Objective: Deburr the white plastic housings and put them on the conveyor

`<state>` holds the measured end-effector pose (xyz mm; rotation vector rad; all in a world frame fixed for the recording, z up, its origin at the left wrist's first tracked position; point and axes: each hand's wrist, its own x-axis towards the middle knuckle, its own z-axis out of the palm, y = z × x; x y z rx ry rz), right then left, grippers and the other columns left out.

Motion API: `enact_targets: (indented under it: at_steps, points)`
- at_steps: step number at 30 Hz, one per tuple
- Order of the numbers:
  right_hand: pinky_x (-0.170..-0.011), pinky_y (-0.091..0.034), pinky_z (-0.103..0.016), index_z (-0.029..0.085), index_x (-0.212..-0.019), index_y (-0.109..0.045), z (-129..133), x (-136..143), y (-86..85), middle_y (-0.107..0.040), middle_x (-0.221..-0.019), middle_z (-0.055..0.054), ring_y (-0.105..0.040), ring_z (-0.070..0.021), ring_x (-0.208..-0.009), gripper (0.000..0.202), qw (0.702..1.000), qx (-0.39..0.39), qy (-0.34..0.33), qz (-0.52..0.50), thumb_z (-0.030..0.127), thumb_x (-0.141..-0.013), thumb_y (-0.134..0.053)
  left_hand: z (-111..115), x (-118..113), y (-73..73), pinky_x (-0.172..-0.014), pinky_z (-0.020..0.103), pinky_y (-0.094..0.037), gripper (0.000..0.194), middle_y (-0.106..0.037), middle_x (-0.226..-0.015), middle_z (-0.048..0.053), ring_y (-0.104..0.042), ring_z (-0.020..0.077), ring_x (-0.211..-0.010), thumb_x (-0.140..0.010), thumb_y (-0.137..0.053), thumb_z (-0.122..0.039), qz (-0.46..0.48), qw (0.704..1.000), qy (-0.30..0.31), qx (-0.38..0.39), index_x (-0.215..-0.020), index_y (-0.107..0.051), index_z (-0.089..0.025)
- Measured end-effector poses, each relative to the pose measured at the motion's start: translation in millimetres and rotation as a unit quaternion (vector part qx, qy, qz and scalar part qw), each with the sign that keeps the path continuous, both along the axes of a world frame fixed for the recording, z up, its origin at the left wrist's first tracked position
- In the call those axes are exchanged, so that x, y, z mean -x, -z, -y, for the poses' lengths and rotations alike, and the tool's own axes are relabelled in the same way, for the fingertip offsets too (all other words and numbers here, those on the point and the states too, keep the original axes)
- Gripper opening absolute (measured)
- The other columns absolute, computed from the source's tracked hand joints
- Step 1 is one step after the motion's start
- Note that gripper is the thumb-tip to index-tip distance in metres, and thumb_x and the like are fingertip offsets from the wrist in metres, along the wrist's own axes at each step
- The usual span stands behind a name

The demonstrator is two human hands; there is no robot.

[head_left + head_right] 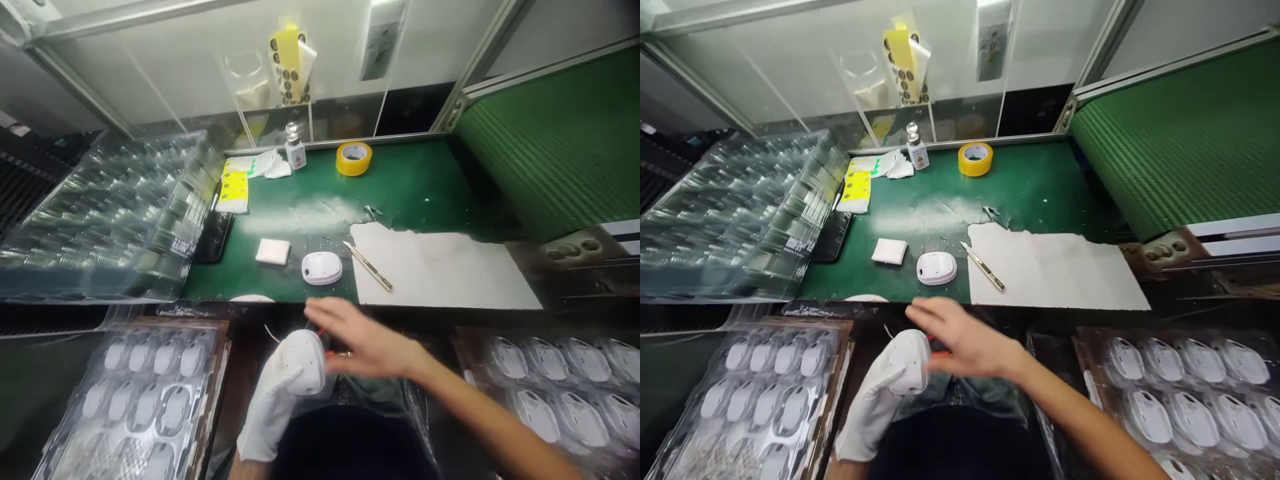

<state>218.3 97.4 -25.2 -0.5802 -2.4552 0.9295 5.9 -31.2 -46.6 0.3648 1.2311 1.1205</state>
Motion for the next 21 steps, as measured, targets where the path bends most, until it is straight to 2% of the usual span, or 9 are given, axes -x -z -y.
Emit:
enact_targets:
  at_steps: [2,4,6,9,11,13,15,18,21]
  points:
    - [-0.116,-0.052,-0.055,0.025,-0.163,-0.053,-30,-14,4.0,-0.062,-0.15,-0.019,-0.059,-0.0348,-0.138,0.053,0.982,-0.018,0.188,0.016,0.028,-0.11,-0.055,5,7,-2.5,-0.109,0.047,-0.06,0.063,-0.077,-0.138,0.013,-0.073,0.0324,-0.125,-0.072,-0.094,-0.034,0.033,0.998,-0.047,0.031,-0.131,-0.075,-0.022]
    - [-0.106,-0.054,-0.058,0.02,-0.153,-0.063,-62,-26,12.0,-0.068,-0.13,-0.021,-0.063,-0.0384,-0.123,0.047,0.931,-0.037,0.344,0.115,0.02,-0.107,-0.051,8,10,-5.4,-0.102,0.043,-0.062,0.069,-0.076,-0.137,0.015,-0.074,0.0327,-0.122,-0.067,-0.096,-0.029,0.056,0.994,-0.076,0.048,-0.133,-0.074,-0.019]
    - [-0.098,-0.055,-0.056,0.011,-0.144,-0.069,-86,-33,22.8,-0.069,-0.116,-0.023,-0.065,-0.0404,-0.112,0.045,0.889,-0.028,0.396,0.228,0.018,-0.102,-0.054,8,10,-7.9,-0.099,0.042,-0.063,0.069,-0.077,-0.135,0.016,-0.074,0.0326,-0.12,-0.068,-0.095,-0.025,0.065,0.994,-0.078,0.04,-0.132,-0.074,-0.017]
    - [-0.092,-0.056,-0.048,0.009,-0.131,-0.074,-98,-39,32.3,-0.07,-0.106,-0.021,-0.067,-0.0364,-0.1,0.04,0.877,0.005,0.4,0.265,0.018,-0.099,-0.053,6,9,-10.3,-0.101,0.042,-0.062,0.056,-0.078,-0.132,0.015,-0.075,0.0307,-0.118,-0.076,-0.091,-0.027,0.062,0.995,-0.08,0.004,-0.13,-0.077,-0.018]
    - [-0.09,-0.055,-0.045,0.012,-0.125,-0.076,-89,-41,29.6,-0.072,-0.106,-0.019,-0.068,-0.0334,-0.097,0.036,0.881,0.004,0.431,0.198,0.023,-0.098,-0.054,5,10,-10.3,-0.101,0.041,-0.061,0.05,-0.079,-0.13,0.014,-0.076,0.0301,-0.117,-0.081,-0.088,-0.03,0.059,0.995,-0.082,-0.017,-0.128,-0.078,-0.018]
    - [-0.086,-0.056,-0.042,0.015,-0.125,-0.077,-67,-43,21.6,-0.072,-0.104,-0.017,-0.068,-0.0301,-0.091,0.036,0.878,0.022,0.467,0.102,0.033,-0.1,-0.057,2,12,-9.1,-0.102,0.04,-0.06,0.05,-0.079,-0.131,0.014,-0.075,0.0312,-0.12,-0.082,-0.088,-0.031,0.058,0.994,-0.087,-0.028,-0.129,-0.079,-0.017]
    - [-0.072,-0.055,-0.037,0.018,-0.128,-0.077,-36,-41,12.5,-0.072,-0.092,-0.01,-0.066,-0.0242,-0.075,0.043,0.87,0.107,0.48,0.016,0.046,-0.1,-0.062,0,14,-7.9,-0.104,0.04,-0.06,0.049,-0.079,-0.133,0.014,-0.074,0.0329,-0.125,-0.084,-0.088,-0.032,0.058,0.993,-0.092,-0.035,-0.13,-0.079,-0.017]
    - [-0.054,-0.049,-0.03,0.018,-0.129,-0.078,17,-29,4.2,-0.064,-0.069,-0.002,-0.059,-0.0189,-0.057,0.052,0.843,0.265,0.467,-0.046,0.059,-0.097,-0.067,-4,14,-9.3,-0.107,0.041,-0.059,0.046,-0.079,-0.135,0.014,-0.072,0.0347,-0.13,-0.086,-0.088,-0.035,0.057,0.993,-0.1,-0.034,-0.129,-0.079,-0.018]
    - [-0.05,-0.049,-0.026,0.017,-0.127,-0.08,58,-12,5.0,-0.066,-0.068,-0.001,-0.057,-0.0165,-0.054,0.055,0.825,0.349,0.438,-0.072,0.061,-0.095,-0.073,-6,11,-14.1,-0.102,0.041,-0.062,0.046,-0.08,-0.132,0.015,-0.075,0.0346,-0.123,-0.086,-0.087,-0.036,0.062,0.993,-0.097,-0.025,-0.127,-0.08,-0.017]
